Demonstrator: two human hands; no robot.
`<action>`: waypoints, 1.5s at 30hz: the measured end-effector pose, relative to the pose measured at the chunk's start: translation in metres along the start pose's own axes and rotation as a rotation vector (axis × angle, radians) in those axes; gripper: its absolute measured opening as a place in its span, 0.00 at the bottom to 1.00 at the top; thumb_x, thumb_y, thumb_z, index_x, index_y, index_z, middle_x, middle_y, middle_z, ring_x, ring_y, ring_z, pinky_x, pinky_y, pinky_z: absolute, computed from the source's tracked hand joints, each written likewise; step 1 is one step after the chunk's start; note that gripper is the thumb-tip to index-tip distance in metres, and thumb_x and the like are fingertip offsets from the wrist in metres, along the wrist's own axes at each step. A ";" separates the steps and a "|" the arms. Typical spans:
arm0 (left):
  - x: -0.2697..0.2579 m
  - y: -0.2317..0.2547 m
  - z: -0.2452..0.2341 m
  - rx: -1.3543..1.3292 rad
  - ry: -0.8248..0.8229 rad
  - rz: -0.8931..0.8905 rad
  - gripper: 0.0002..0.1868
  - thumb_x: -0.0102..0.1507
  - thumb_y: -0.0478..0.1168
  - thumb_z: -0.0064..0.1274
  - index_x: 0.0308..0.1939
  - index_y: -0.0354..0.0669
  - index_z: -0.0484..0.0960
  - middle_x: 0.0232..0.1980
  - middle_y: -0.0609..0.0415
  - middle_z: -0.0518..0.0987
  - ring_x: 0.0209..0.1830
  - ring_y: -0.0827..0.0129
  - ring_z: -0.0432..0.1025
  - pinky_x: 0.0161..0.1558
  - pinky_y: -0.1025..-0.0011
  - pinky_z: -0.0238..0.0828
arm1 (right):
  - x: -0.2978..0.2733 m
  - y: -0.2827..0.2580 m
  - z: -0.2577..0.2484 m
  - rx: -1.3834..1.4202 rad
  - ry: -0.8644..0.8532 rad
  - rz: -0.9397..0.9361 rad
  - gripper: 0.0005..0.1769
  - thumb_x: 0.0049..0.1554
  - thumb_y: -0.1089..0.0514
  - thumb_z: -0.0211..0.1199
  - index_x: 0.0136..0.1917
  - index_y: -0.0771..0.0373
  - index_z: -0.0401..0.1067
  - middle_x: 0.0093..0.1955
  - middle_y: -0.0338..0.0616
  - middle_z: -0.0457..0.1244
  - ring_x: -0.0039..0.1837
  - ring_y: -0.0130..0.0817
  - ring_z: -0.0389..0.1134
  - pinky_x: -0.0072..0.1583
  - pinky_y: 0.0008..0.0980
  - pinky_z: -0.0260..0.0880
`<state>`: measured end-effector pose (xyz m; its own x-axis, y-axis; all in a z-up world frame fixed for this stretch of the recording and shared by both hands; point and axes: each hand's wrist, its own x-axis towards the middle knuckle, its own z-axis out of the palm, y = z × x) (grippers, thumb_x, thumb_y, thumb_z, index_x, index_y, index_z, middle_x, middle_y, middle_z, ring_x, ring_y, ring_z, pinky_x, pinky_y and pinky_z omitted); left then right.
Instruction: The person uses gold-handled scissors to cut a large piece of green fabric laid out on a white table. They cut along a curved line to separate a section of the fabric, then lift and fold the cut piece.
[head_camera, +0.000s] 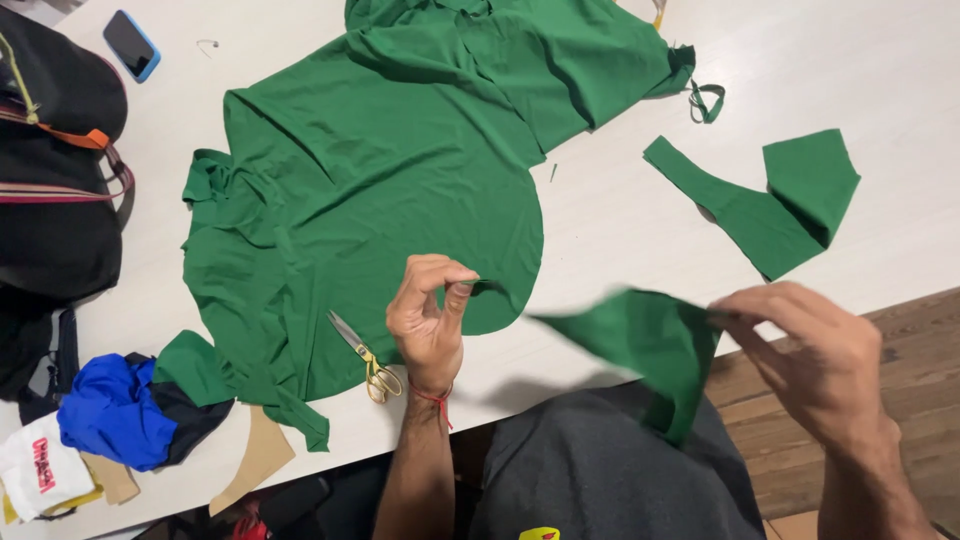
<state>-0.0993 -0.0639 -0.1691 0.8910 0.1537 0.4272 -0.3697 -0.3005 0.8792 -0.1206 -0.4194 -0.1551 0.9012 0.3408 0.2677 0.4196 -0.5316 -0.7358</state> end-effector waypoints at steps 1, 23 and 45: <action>0.001 0.000 0.000 -0.012 0.003 -0.004 0.06 0.74 0.38 0.54 0.44 0.43 0.83 0.41 0.55 0.80 0.46 0.64 0.71 0.51 0.70 0.71 | 0.004 -0.008 -0.001 -0.132 0.132 -0.024 0.07 0.61 0.71 0.73 0.53 0.66 0.81 0.52 0.48 0.74 0.51 0.34 0.76 0.58 0.30 0.77; 0.000 -0.029 -0.013 0.065 0.076 -0.237 0.08 0.73 0.39 0.55 0.47 0.39 0.85 0.44 0.54 0.80 0.44 0.72 0.74 0.49 0.76 0.73 | 0.025 0.052 0.001 0.223 -0.134 0.395 0.15 0.46 0.59 0.78 0.48 0.65 0.84 0.43 0.45 0.77 0.34 0.28 0.79 0.40 0.22 0.83; 0.002 -0.257 0.030 0.771 -0.057 -0.341 0.03 0.69 0.52 0.60 0.43 0.65 0.86 0.39 0.69 0.85 0.44 0.65 0.77 0.52 0.59 0.69 | 0.077 0.217 0.140 -0.202 -0.192 0.458 0.19 0.64 0.48 0.75 0.64 0.56 0.77 0.46 0.43 0.71 0.44 0.46 0.77 0.46 0.44 0.76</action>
<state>0.0049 -0.0149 -0.4005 0.9408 0.3111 0.1348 0.1870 -0.8076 0.5593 0.0248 -0.4006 -0.3813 0.9689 0.1641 -0.1851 0.0174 -0.7916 -0.6108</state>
